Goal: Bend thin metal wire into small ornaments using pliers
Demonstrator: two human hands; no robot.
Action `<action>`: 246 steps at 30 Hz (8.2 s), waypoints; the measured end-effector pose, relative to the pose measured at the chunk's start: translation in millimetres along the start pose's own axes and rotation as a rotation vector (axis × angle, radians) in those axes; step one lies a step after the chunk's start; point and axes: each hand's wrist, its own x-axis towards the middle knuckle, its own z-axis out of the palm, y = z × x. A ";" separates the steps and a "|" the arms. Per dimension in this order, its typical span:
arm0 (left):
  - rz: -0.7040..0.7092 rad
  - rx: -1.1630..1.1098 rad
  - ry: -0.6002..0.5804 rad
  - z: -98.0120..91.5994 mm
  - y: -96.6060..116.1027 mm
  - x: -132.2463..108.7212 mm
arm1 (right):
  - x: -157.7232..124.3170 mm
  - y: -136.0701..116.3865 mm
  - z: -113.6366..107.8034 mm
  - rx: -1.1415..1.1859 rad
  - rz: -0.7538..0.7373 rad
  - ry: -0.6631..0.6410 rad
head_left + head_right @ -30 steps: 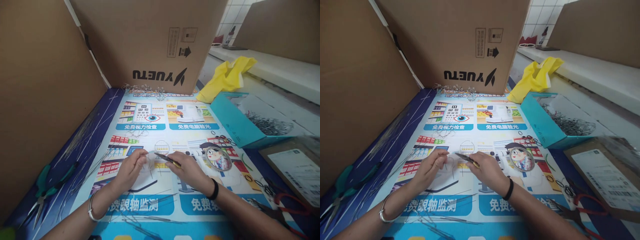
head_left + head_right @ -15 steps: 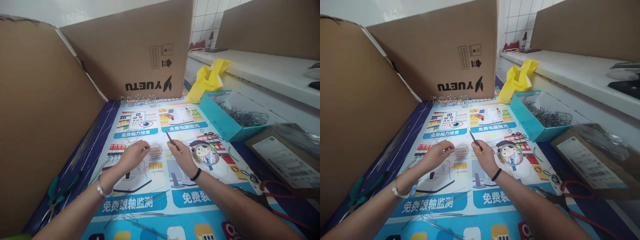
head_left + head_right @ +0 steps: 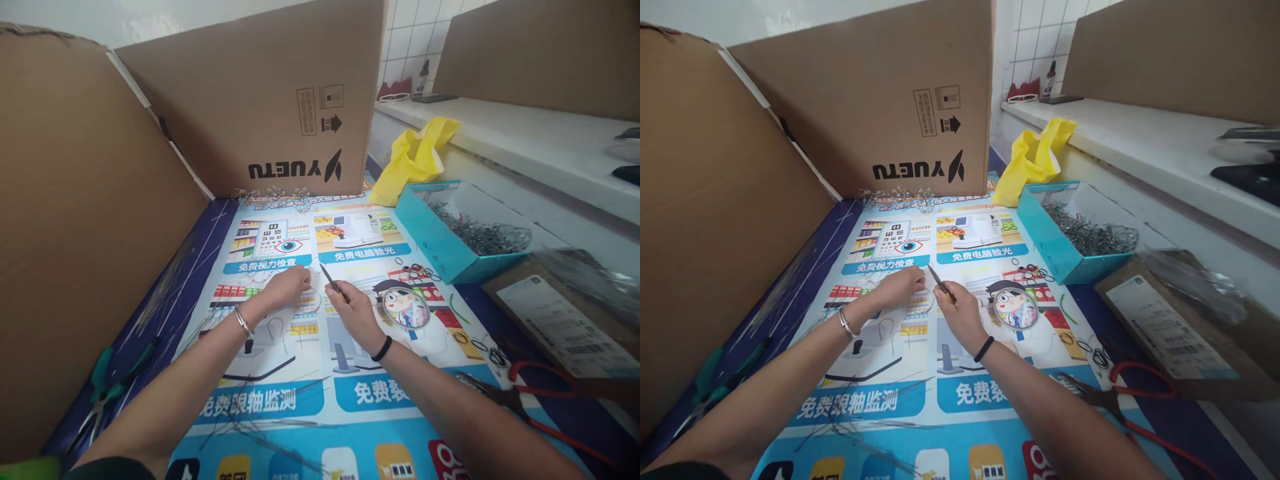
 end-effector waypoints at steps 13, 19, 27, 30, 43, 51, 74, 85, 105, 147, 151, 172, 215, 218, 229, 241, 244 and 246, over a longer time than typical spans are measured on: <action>-0.215 -0.801 0.289 13.9 4.3 -79.4 | -3.5 0.3 -0.8 -0.057 0.000 -0.005; -0.239 -1.354 0.381 19.0 9.6 -90.3 | -4.3 0.0 -0.6 -0.110 -0.010 -0.012; -0.264 -1.426 0.252 24.8 10.7 -90.1 | -5.3 -1.6 -1.4 -0.125 0.015 -0.053; -0.232 -1.294 0.286 24.0 10.5 -91.0 | -5.6 -2.3 -1.6 -0.130 0.019 -0.057; -0.275 -1.133 0.292 20.4 10.5 -87.3 | -6.4 -2.3 -1.0 -0.149 -0.031 -0.073; -0.326 -1.379 0.347 23.5 16.4 -89.0 | -6.3 -1.4 -1.2 -0.110 -0.010 -0.074; -0.440 -1.052 0.243 38.6 21.7 -87.9 | -25.6 -19.6 16.8 -0.006 -0.020 -0.217; -0.289 -0.989 0.338 50.3 22.0 -92.0 | -34.4 -32.2 30.9 0.008 -0.069 -0.230; -0.020 -0.836 0.352 19.6 14.3 -93.8 | -10.4 -12.0 2.5 -0.140 -0.073 -0.389; -0.011 -1.321 -0.178 6.7 -2.7 -92.1 | -7.0 1.1 -5.6 -0.337 -0.478 -0.339; 0.005 -1.357 -0.179 6.3 -2.6 -92.3 | -7.1 -1.8 -6.0 -0.324 -0.477 -0.320; 0.030 -1.387 -0.201 10.3 -9.1 -89.1 | -3.9 5.0 -5.1 -0.310 -0.471 -0.331; -0.005 -1.167 -0.032 14.7 -6.0 -85.0 | -9.3 10.6 -1.2 -0.556 -0.531 -0.199; -0.001 -1.149 -0.036 13.2 -6.1 -85.0 | -9.6 10.4 -0.5 -0.507 -0.531 -0.184; 0.014 -1.095 -0.090 13.5 -5.0 -85.5 | -9.9 12.3 1.3 -0.441 -0.557 -0.208; 0.007 -1.026 -0.074 14.6 -3.8 -87.2 | -11.1 1.8 -4.1 -0.717 -0.538 -0.332; 0.000 -1.034 -0.067 14.4 -2.1 -87.7 | -12.8 1.1 -2.3 -0.752 -0.522 -0.335; -0.015 -1.046 -0.067 14.8 -1.7 -87.8 | -14.2 1.5 -0.8 -0.774 -0.517 -0.329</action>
